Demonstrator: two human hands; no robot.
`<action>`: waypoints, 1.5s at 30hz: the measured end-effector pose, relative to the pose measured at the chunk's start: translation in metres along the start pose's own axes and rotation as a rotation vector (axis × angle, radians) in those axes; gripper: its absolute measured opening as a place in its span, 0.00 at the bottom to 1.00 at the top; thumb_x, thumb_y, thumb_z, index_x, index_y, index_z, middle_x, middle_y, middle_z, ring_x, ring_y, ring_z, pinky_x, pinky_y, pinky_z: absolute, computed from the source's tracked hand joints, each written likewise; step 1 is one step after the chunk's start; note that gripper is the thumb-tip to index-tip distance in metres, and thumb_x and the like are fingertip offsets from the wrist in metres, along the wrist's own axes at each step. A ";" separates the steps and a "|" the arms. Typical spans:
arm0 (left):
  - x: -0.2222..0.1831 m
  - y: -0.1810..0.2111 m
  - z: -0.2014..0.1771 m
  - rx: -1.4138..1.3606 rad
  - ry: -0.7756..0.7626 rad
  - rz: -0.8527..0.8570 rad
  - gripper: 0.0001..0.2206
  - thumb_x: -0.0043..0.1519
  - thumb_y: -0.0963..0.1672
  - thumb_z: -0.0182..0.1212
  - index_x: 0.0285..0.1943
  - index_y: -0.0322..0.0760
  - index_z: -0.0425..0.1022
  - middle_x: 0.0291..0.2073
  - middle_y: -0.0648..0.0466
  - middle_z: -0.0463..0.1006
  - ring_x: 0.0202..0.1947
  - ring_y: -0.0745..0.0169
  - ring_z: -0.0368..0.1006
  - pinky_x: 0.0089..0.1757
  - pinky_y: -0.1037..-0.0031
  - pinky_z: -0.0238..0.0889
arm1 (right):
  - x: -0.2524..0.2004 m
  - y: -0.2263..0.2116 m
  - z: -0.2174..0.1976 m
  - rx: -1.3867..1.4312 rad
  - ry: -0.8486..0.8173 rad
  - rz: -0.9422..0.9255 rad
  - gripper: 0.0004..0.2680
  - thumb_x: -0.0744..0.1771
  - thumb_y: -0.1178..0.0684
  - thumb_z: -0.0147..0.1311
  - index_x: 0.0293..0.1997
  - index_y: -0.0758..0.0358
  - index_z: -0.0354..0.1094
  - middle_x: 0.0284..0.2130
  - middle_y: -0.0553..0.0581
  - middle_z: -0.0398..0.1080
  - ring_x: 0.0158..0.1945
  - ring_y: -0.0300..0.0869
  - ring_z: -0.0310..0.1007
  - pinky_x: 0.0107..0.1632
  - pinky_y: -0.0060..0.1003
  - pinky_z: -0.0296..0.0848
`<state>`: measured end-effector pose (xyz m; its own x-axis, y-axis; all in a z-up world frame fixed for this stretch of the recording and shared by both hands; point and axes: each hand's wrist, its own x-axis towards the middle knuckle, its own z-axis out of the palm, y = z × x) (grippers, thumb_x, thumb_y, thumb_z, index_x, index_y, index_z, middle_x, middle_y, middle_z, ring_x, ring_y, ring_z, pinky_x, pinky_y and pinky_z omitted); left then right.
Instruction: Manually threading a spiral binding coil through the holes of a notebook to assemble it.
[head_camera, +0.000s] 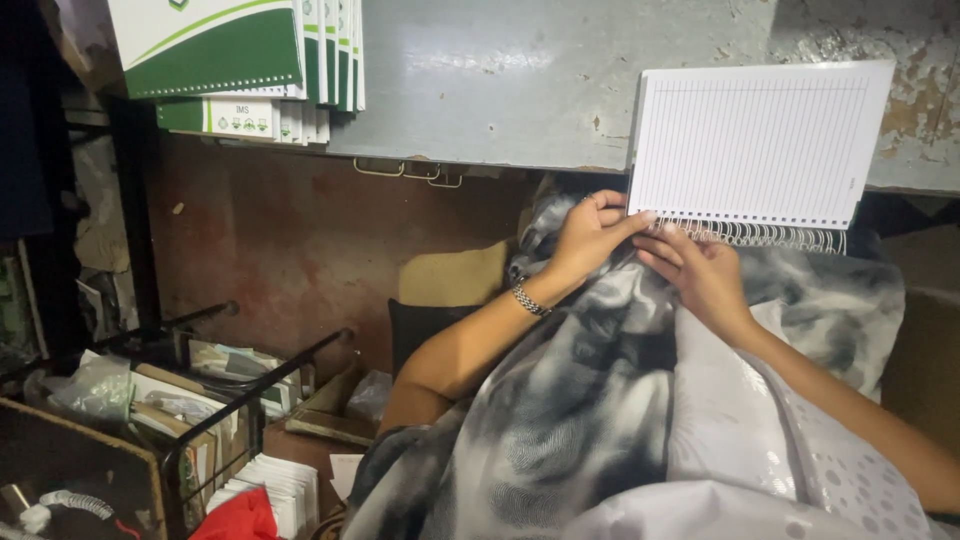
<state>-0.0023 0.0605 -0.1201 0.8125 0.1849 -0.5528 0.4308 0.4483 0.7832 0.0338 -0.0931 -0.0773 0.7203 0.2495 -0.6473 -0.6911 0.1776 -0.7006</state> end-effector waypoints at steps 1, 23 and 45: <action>-0.001 0.002 0.001 -0.001 0.001 0.000 0.24 0.58 0.47 0.74 0.57 0.25 0.71 0.40 0.42 0.83 0.39 0.63 0.80 0.39 0.78 0.75 | -0.001 0.000 -0.005 -0.001 0.000 0.001 0.15 0.69 0.58 0.60 0.54 0.84 0.62 0.47 0.78 0.72 0.49 0.61 0.79 0.54 0.56 0.80; -0.001 0.004 0.006 0.011 0.032 -0.004 0.22 0.55 0.46 0.75 0.53 0.28 0.73 0.37 0.44 0.83 0.39 0.61 0.80 0.41 0.74 0.76 | 0.004 -0.002 -0.011 0.023 0.111 -0.026 0.14 0.68 0.57 0.64 0.49 0.81 0.62 0.41 0.71 0.74 0.47 0.56 0.82 0.55 0.50 0.83; 0.018 0.014 0.021 -0.016 0.008 -0.026 0.23 0.62 0.51 0.69 0.52 0.26 0.73 0.35 0.44 0.80 0.36 0.64 0.78 0.37 0.72 0.76 | 0.003 -0.015 -0.013 -0.043 -0.023 0.018 0.15 0.70 0.54 0.59 0.50 0.83 0.62 0.43 0.79 0.73 0.46 0.61 0.80 0.53 0.52 0.82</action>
<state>0.0264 0.0519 -0.1128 0.7978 0.1804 -0.5753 0.4455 0.4666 0.7641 0.0471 -0.1077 -0.0726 0.7057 0.2743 -0.6533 -0.7005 0.1316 -0.7014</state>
